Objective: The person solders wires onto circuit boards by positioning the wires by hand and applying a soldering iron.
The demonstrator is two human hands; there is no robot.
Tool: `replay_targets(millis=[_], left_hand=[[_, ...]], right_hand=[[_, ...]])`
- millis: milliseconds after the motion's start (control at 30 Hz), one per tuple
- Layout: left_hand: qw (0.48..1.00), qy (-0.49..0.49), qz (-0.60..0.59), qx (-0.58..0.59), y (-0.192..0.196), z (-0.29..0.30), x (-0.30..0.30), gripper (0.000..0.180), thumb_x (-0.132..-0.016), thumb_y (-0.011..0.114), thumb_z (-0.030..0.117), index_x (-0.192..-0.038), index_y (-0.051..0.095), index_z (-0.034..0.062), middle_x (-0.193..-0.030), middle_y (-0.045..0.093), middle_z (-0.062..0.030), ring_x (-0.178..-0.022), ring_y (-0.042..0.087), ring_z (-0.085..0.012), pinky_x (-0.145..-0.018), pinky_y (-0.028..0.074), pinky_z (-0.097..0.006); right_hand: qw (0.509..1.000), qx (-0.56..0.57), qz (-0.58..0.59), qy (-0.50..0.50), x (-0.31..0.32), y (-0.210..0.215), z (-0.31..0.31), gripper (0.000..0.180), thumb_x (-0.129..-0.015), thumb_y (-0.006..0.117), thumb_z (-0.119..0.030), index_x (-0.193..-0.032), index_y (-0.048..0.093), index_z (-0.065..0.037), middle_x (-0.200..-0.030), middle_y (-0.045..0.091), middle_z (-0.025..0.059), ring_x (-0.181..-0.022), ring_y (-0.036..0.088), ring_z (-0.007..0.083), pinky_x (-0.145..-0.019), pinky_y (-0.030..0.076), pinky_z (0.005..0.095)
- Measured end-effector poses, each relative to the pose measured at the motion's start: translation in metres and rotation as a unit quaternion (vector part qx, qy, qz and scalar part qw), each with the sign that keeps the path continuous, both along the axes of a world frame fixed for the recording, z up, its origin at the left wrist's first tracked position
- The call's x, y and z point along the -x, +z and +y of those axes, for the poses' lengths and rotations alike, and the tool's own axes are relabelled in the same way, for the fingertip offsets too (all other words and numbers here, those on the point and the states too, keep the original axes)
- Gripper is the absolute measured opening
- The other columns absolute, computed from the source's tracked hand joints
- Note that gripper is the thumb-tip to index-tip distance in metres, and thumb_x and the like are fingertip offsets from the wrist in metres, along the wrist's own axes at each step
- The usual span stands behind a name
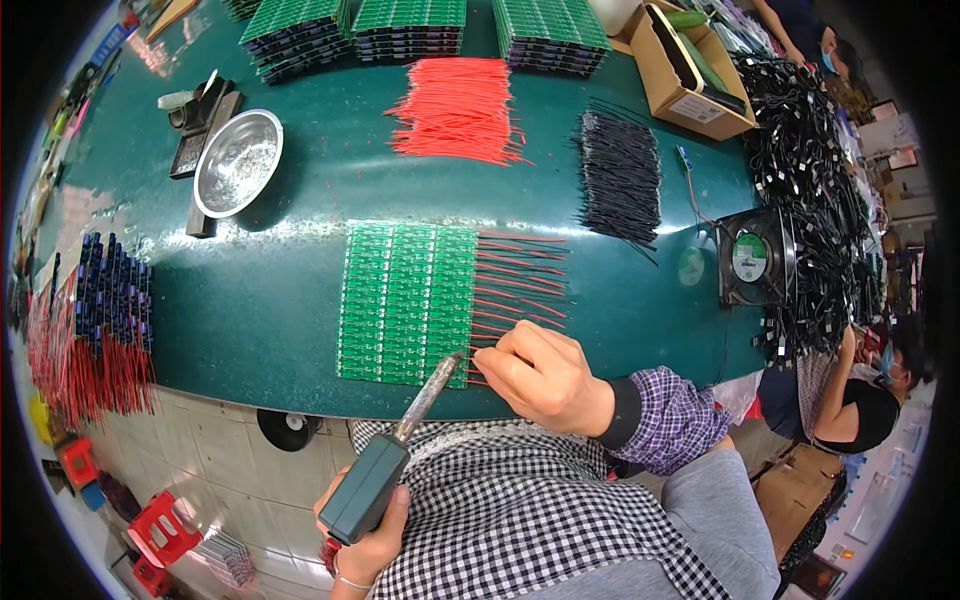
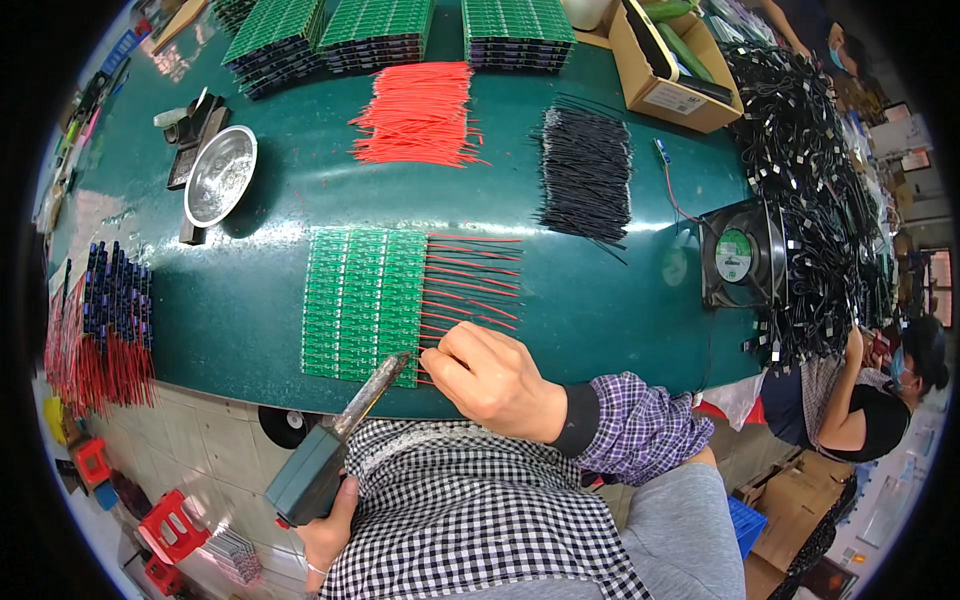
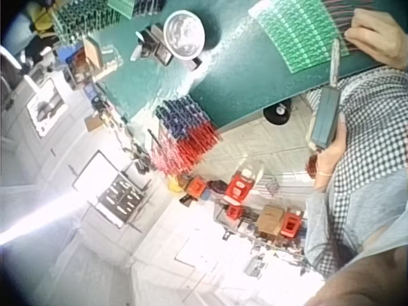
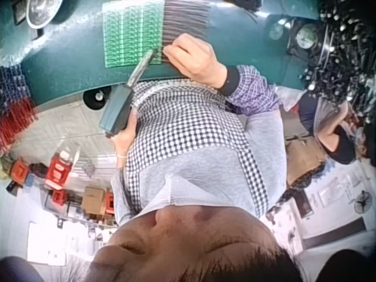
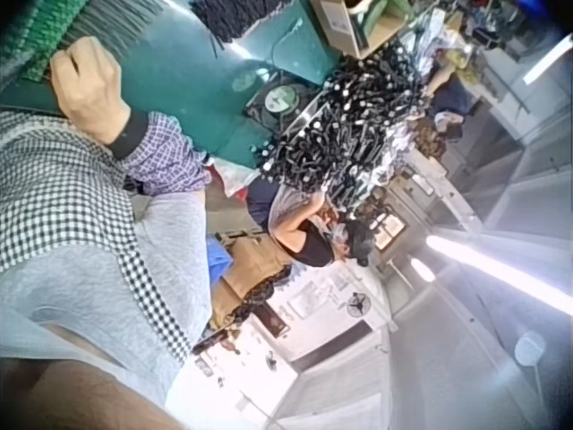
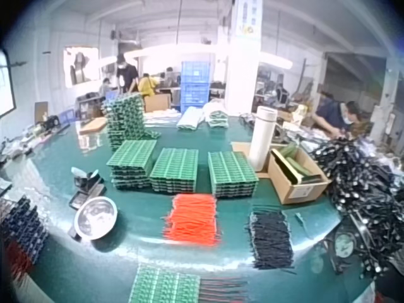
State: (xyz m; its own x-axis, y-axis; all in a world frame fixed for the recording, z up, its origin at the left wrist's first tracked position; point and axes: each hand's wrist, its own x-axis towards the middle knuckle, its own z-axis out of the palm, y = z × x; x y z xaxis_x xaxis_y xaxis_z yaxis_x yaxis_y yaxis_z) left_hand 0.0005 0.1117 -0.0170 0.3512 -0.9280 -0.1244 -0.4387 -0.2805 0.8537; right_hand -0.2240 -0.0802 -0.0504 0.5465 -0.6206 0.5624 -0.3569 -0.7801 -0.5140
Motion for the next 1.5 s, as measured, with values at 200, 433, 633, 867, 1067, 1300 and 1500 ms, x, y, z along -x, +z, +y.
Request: replay_targets(millis=[200,433,633,867,1067,1300,1500], left_hand=[[1.0,-0.006,-0.008,-0.013,0.002,-0.001,0.0,0.022,-0.073,0.081,0.008,-0.091,0.072,-0.0025,-0.08,0.068,-0.0146,-0.063,0.065,-0.0259,-0.057,0.051,-0.035],[1.0,-0.008,-0.016,-0.011,0.005,-0.001,0.001,0.022,-0.075,0.081,0.009,-0.092,0.072,-0.0029,-0.08,0.068,-0.0139,-0.064,0.066,-0.0247,-0.058,0.051,-0.034],[0.996,0.027,0.085,-0.026,-0.005,0.025,-0.003,0.031,-0.086,0.075,-0.005,-0.115,0.066,-0.0049,-0.096,0.07,-0.0091,-0.07,0.061,-0.0122,-0.061,0.049,-0.026],[0.98,0.102,0.155,-0.076,0.021,0.002,0.012,0.02,-0.091,0.078,0.01,-0.105,0.073,-0.0039,-0.096,0.075,-0.012,-0.079,0.069,-0.0215,-0.072,0.055,-0.034],[0.991,0.077,0.109,0.007,-0.009,0.011,0.006,0.039,-0.086,0.073,-0.006,-0.123,0.062,-0.0075,-0.1,0.068,-0.0118,-0.062,0.057,-0.011,-0.054,0.046,-0.026],[0.997,0.044,0.068,0.01,-0.004,-0.001,0.002,0.031,-0.088,0.078,0.003,-0.117,0.069,-0.0037,-0.089,0.07,-0.0085,-0.067,0.061,-0.0161,-0.06,0.05,-0.031],[0.996,0.047,0.07,0.035,-0.002,-0.01,0.001,0.026,-0.088,0.078,0.002,-0.111,0.07,-0.0053,-0.081,0.067,-0.0054,-0.063,0.058,-0.0141,-0.057,0.047,-0.031]], right_hand=[[1.0,0.002,0.003,-0.004,0.0,0.0,0.0,0.024,-0.068,0.083,0.005,-0.088,0.071,0.002,-0.075,0.057,0.0059,-0.06,0.058,0.0181,-0.05,0.046,0.03],[1.0,0.003,0.007,-0.008,-0.001,0.001,0.001,0.022,-0.069,0.082,0.005,-0.086,0.07,0.002,-0.075,0.057,0.0062,-0.06,0.058,0.0183,-0.05,0.046,0.03],[1.0,0.004,0.004,-0.01,-0.001,0.0,0.001,0.022,-0.069,0.082,0.005,-0.086,0.07,0.002,-0.075,0.057,0.0061,-0.061,0.059,0.0184,-0.049,0.047,0.0303],[1.0,0.004,0.011,-0.008,0.002,0.0,0.0,0.022,-0.069,0.082,0.004,-0.087,0.07,0.001,-0.075,0.058,0.0063,-0.061,0.06,0.0186,-0.049,0.047,0.0307],[1.0,0.002,0.025,-0.008,0.01,0.014,0.004,0.02,-0.072,0.081,0.002,-0.088,0.071,0.001,-0.079,0.059,0.0067,-0.063,0.06,0.0191,-0.052,0.048,0.0313],[0.99,-0.065,0.022,-0.12,0.058,0.034,-0.018,0.013,-0.08,0.079,-0.002,-0.089,0.07,-0.004,-0.086,0.063,0.0081,-0.078,0.064,0.0253,-0.063,0.053,0.0358],[0.961,0.025,0.055,-0.271,0.093,0.029,-0.07,0.015,-0.081,0.076,0.0,-0.094,0.071,-0.004,-0.09,0.063,0.0083,-0.086,0.064,0.0287,-0.074,0.052,0.0386]])
